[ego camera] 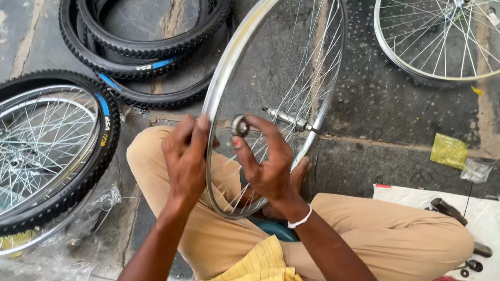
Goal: The person holds a bicycle wheel rim by hand and threads a spoke through a hole in the rim, then screws a nipple onto the spoke to secure it.
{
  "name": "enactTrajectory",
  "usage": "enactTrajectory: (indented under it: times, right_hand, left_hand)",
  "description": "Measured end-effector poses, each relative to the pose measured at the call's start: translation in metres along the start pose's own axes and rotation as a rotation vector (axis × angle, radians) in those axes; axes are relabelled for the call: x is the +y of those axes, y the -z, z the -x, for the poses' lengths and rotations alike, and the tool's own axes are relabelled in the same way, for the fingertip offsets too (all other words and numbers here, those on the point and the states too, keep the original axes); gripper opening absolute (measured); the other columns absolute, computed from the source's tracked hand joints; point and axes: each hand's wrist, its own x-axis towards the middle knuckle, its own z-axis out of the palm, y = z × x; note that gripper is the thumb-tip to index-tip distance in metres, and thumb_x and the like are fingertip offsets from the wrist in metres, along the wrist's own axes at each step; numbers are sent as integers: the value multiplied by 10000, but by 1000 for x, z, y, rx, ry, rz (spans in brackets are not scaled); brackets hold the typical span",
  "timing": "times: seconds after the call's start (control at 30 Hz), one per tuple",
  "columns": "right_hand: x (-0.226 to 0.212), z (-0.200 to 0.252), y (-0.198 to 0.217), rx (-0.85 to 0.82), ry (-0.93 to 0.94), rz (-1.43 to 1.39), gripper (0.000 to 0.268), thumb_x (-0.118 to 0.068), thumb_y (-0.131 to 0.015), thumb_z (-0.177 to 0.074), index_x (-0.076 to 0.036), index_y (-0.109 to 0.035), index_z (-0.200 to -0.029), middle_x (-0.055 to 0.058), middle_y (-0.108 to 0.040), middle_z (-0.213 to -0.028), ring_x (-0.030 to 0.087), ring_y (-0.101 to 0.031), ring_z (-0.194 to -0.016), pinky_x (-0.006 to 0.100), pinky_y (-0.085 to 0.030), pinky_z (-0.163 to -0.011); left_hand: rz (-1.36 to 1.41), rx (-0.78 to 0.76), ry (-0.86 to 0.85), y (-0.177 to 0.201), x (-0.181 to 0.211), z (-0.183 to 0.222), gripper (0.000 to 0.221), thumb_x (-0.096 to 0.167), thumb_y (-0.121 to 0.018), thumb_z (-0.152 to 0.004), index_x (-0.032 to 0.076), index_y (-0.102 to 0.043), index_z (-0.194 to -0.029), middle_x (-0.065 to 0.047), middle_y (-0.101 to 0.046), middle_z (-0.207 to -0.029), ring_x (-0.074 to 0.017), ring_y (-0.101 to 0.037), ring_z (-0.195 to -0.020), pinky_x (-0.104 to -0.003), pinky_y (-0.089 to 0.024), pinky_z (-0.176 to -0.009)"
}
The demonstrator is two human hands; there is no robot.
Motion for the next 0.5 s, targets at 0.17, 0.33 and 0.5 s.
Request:
enactTrajectory:
  times: [0.17,0.33,0.5]
  right_hand:
    - [15,-6,10,-304,-121,-205,399,-115,-716,-956,-21,-642,-1336,161,-685,-1276,268,-680,-1164,397,-571,-1012]
    - [26,-23,9,-545,-329,-605,493,-108,-711,-895,-40,-585,-1367,100,-678,-1216,220,-680,-1100,358,-568,-1003]
    - [7,3,-4,-241,-25,-193,232,-39,-771,-950,-38,-647,-1146,133,-701,-1263,241,-767,-1087,310,-661,-893]
  left_hand:
    - [171,64,96,1,-9,30,299,316,-650,-1013,28,-629,-935,13,-652,-774,-55,-554,-704,-236,-443,-645]
    - [144,90,34,2,-13,32,310,305,-688,-1031,-3,-678,-1000,6,-636,-868,-61,-541,-796,-228,-447,-725]
    - [252,-7,2,4,-7,25,308,282,-693,-1029,-16,-712,-1102,-9,-682,-960,-75,-596,-881,-240,-486,-816]
